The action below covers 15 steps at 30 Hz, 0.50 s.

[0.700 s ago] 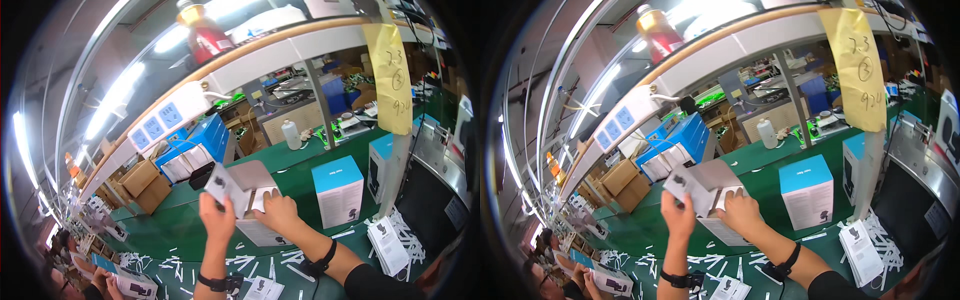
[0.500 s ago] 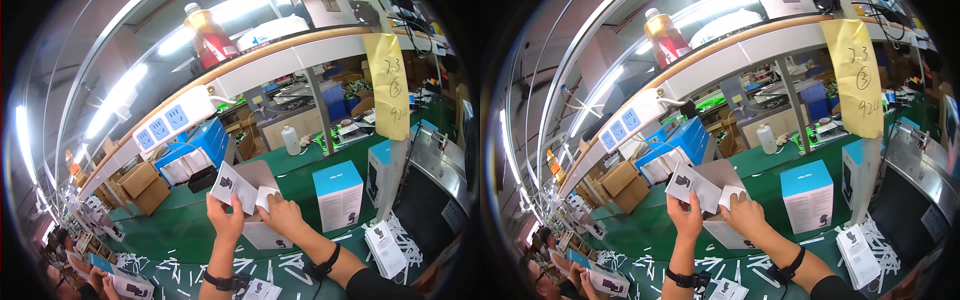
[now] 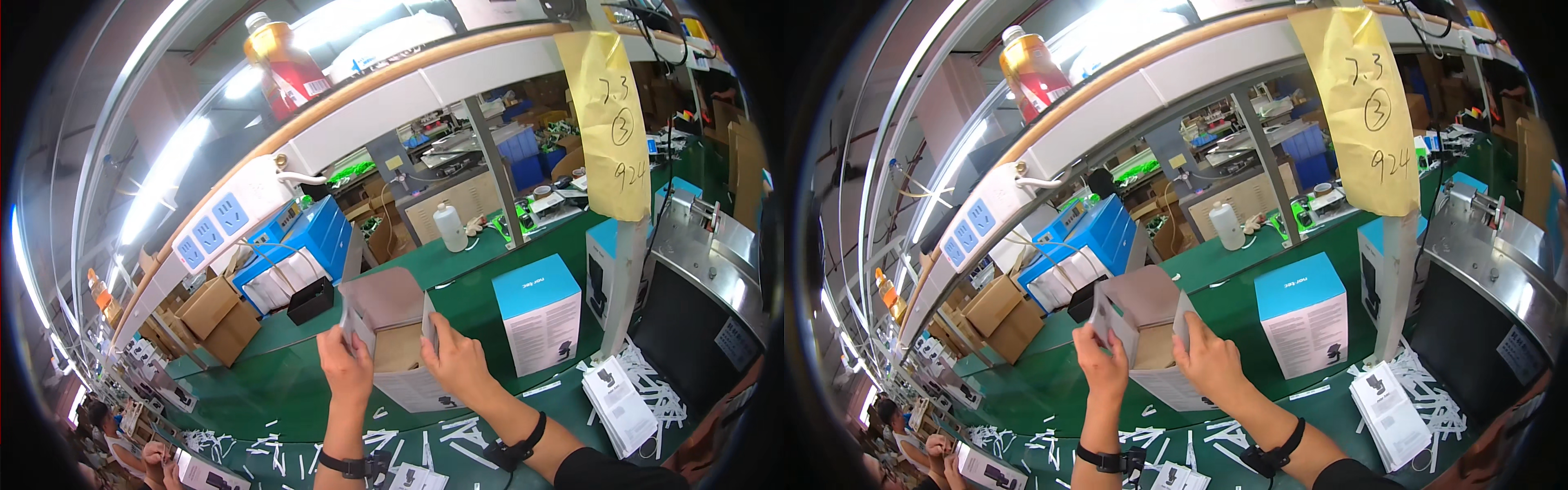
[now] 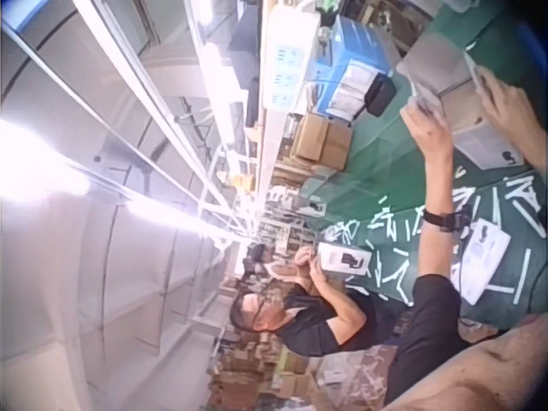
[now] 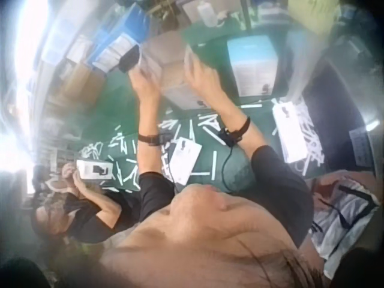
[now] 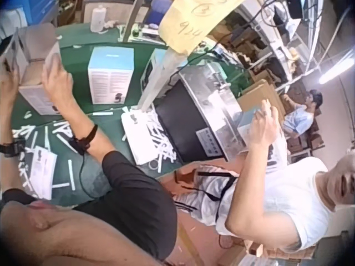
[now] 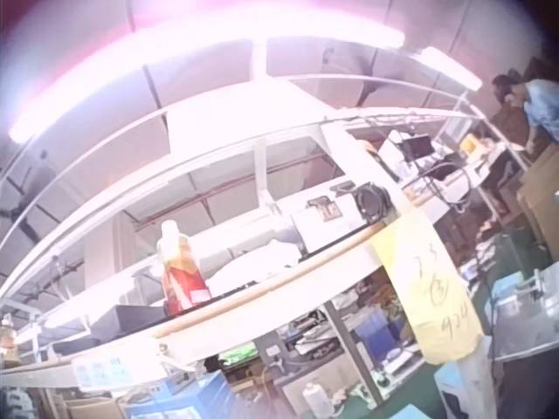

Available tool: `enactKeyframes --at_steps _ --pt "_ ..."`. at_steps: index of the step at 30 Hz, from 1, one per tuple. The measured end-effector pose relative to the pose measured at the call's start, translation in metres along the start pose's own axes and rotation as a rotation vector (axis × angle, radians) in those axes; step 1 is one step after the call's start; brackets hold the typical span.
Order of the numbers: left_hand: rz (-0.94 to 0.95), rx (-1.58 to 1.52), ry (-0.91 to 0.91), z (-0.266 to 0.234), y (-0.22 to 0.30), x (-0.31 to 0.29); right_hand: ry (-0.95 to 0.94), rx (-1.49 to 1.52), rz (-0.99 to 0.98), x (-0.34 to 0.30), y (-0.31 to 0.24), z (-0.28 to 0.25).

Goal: Packaging components into boxes on an electronics assembly line.

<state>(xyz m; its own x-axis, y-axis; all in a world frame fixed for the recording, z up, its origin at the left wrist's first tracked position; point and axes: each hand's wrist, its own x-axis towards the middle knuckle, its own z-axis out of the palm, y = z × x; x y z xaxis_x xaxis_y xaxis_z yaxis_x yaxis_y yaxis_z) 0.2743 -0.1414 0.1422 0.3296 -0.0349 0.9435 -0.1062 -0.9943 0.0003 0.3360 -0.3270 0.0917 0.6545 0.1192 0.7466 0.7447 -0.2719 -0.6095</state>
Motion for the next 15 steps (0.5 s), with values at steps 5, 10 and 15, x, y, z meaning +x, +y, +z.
enactKeyframes --at_steps 5,10,15 --pt "-0.049 -0.175 0.034 0.012 -0.003 0.000 -0.013 0.019 -0.024 0.003 0.003 -0.002" --pt "0.082 0.057 -0.167 0.016 0.014 0.005 -0.009 -0.008 -0.052 0.012 0.010 -0.010" --pt "-0.111 0.049 -0.116 0.021 0.001 -0.007 -0.177 -0.040 0.037 0.015 0.001 -0.022"
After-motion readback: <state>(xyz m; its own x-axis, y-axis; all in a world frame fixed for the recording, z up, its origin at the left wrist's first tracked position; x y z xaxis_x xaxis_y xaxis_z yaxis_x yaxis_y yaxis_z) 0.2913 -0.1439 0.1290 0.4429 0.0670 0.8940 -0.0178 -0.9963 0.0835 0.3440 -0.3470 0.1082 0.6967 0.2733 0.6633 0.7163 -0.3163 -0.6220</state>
